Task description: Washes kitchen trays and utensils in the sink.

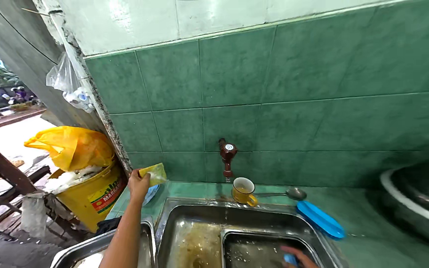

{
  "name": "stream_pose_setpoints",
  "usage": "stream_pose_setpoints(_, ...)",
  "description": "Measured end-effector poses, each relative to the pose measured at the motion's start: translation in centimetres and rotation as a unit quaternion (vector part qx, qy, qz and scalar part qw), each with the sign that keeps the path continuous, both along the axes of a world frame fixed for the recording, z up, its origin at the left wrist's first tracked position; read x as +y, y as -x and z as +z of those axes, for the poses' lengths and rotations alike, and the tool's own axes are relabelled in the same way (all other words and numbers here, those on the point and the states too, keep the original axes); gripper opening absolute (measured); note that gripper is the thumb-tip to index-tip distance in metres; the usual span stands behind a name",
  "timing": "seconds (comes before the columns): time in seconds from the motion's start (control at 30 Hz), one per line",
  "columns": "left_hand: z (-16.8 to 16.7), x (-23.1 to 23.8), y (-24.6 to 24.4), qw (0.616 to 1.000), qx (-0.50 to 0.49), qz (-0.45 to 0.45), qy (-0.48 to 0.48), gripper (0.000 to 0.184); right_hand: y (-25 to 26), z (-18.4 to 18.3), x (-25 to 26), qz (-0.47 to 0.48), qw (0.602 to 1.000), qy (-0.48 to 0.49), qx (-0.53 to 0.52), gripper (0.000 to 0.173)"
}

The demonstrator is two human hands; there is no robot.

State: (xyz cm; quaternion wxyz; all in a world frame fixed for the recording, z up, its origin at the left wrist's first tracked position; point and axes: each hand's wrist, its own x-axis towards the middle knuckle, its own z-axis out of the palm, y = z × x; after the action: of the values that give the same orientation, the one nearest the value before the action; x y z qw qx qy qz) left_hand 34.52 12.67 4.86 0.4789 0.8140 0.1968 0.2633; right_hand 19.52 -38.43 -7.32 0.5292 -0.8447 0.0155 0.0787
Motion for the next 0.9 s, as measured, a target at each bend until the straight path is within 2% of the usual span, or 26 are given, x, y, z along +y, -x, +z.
stream_pose_setpoints(0.1, 0.4, -7.3, 2.4, 0.981, -0.082, -0.089, 0.155, 0.032, -1.5, 4.1, 3.7, 0.001, 0.983, -0.064, -0.169, 0.051)
stream_pose_setpoints(0.2, -0.7, -16.3, 6.2, 0.926, -0.087, -0.177, 0.322, 0.028, -2.8, 7.4, 8.3, -0.029, 0.936, -0.124, -0.328, 0.054)
stream_pose_setpoints(0.23, -1.4, -19.2, 7.7, 0.907, -0.07, -0.204, 0.361, 0.029, -2.9, 8.2, 9.4, -0.027, 0.928, -0.12, -0.352, 0.054)
stream_pose_setpoints(0.3, -3.3, -24.2, 10.5, 0.873, -0.035, -0.265, 0.408, 0.031, -2.7, 8.1, 10.7, -0.014, 0.937, -0.059, -0.345, 0.054)
stream_pose_setpoints(0.33, -4.4, -26.3, 11.7, 0.86, -0.023, -0.288, 0.421, 0.028, -2.6, 7.0, 11.1, -0.012, 0.945, -0.023, -0.327, 0.053)
stream_pose_setpoints(0.4, -6.9, -29.1, 13.3, 0.849, -0.018, -0.294, 0.438, 0.011, -2.3, 4.1, 11.0, -0.038, 0.951, 0.012, -0.306, 0.05)
stream_pose_setpoints(0.43, -7.9, -29.8, 13.8, 0.85, -0.016, -0.288, 0.441, 0.004, -2.0, 2.9, 10.5, -0.045, 0.957, 0.006, -0.288, 0.048)
stream_pose_setpoints(0.57, -10.2, -31.2, 15.7, 0.859, 0.03, -0.277, 0.43, 0.013, -1.2, 1.1, 8.2, -0.08, 0.977, -0.015, -0.197, 0.04)
stream_pose_setpoints(0.7, -10.7, -31.5, 16.9, 0.851, 0.048, -0.252, 0.457, 0.018, -3.2, 1.0, 5.9, -0.153, 0.983, -0.044, -0.095, 0.034)
stream_pose_setpoints(0.8, -10.8, -30.4, 17.2, 0.856, 0.057, -0.192, 0.476, 0.019, -4.4, 0.2, 4.4, -0.194, 0.97, -0.132, -0.061, 0.033)
stream_pose_setpoints(0.87, -11.3, -29.2, 16.6, 0.856, 0.055, -0.165, 0.487, 0.027, -4.2, 0.9, 5.1, -0.161, 0.963, -0.202, -0.071, 0.031)
stream_pose_setpoints(0.9, -11.6, -28.6, 16.3, 0.854, 0.053, -0.159, 0.492, 0.03, -3.9, 1.3, 6.2, -0.116, 0.969, -0.202, -0.081, 0.032)
